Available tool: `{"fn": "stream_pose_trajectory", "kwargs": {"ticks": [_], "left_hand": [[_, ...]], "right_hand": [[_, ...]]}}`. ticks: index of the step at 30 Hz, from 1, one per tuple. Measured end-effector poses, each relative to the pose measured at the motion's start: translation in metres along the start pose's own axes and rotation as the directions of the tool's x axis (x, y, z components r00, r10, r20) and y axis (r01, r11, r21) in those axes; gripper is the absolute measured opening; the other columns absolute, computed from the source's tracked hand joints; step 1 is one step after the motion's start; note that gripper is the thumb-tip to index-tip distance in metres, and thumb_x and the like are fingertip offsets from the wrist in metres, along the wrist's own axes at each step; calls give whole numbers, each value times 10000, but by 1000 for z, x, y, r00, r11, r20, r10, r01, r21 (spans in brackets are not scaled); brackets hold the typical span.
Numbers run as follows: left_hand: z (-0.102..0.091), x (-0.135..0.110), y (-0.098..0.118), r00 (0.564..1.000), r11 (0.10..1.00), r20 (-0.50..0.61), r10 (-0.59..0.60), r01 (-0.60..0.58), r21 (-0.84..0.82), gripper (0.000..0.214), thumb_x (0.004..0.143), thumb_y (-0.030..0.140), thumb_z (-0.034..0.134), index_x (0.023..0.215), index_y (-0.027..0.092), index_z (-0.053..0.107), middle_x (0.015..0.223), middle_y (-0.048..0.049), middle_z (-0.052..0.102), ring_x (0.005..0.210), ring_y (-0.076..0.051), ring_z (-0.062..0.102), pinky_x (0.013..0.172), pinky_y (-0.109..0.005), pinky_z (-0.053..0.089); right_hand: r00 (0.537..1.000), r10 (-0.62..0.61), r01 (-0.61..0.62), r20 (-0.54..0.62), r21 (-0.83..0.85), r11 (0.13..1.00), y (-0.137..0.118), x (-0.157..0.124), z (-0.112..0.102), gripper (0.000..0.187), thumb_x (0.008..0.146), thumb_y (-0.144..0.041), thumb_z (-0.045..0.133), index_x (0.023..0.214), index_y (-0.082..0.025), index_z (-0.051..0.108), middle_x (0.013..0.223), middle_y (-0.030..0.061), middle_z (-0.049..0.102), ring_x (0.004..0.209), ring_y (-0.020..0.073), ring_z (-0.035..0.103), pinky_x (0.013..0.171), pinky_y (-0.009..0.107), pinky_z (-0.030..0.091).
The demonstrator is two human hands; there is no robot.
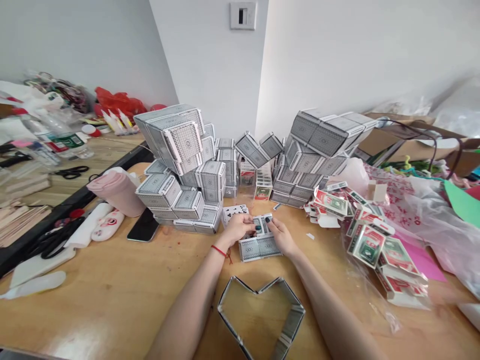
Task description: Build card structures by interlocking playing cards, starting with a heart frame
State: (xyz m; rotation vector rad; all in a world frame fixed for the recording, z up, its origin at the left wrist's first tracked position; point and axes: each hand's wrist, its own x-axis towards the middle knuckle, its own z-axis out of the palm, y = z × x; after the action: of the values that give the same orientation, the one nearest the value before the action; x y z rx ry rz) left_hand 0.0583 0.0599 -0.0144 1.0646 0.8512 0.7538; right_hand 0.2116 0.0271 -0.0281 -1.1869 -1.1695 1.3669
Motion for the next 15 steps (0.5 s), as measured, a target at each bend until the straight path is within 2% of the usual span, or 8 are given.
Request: {"fn": "stream_pose_trajectory", "kwargs": {"ticks": [3,6,10,15], "left_hand": [[3,3,-3,995,1000,-102,-14,16,15,260,526,223,754,611,131,527,522,13,571,449,-115,539,476,-241,429],[3,5,-5,990,999,-141,-21,26,31,248,531,190,741,593,142,506,497,26,548,421,-117,530,454,-243,423],[2,4,-4,990,1000,-138,-15,16,6,188,559,155,701,605,143,519,513,19,564,435,-121,541,472,-249,432],[2,1,-1,996,995,-74,55,-60,-74,155,574,155,677,698,131,586,637,-5,617,509,-109,555,500,-222,419]], "right_hand": [[998,-16,17,65,-13,1000,3,1,0,305,726,-477,552,848,-199,520,731,11,623,634,177,578,631,314,469],[995,-60,69,82,-113,991,3,0,0,294,697,-371,598,910,-188,510,786,17,621,701,181,583,669,314,469],[993,-114,119,32,-234,965,0,0,0,280,666,-283,620,902,-177,514,832,30,622,753,186,577,706,314,460],[992,-119,122,29,-185,975,-6,1,3,312,645,-263,640,918,-174,518,843,31,620,742,178,572,711,309,459]]}}
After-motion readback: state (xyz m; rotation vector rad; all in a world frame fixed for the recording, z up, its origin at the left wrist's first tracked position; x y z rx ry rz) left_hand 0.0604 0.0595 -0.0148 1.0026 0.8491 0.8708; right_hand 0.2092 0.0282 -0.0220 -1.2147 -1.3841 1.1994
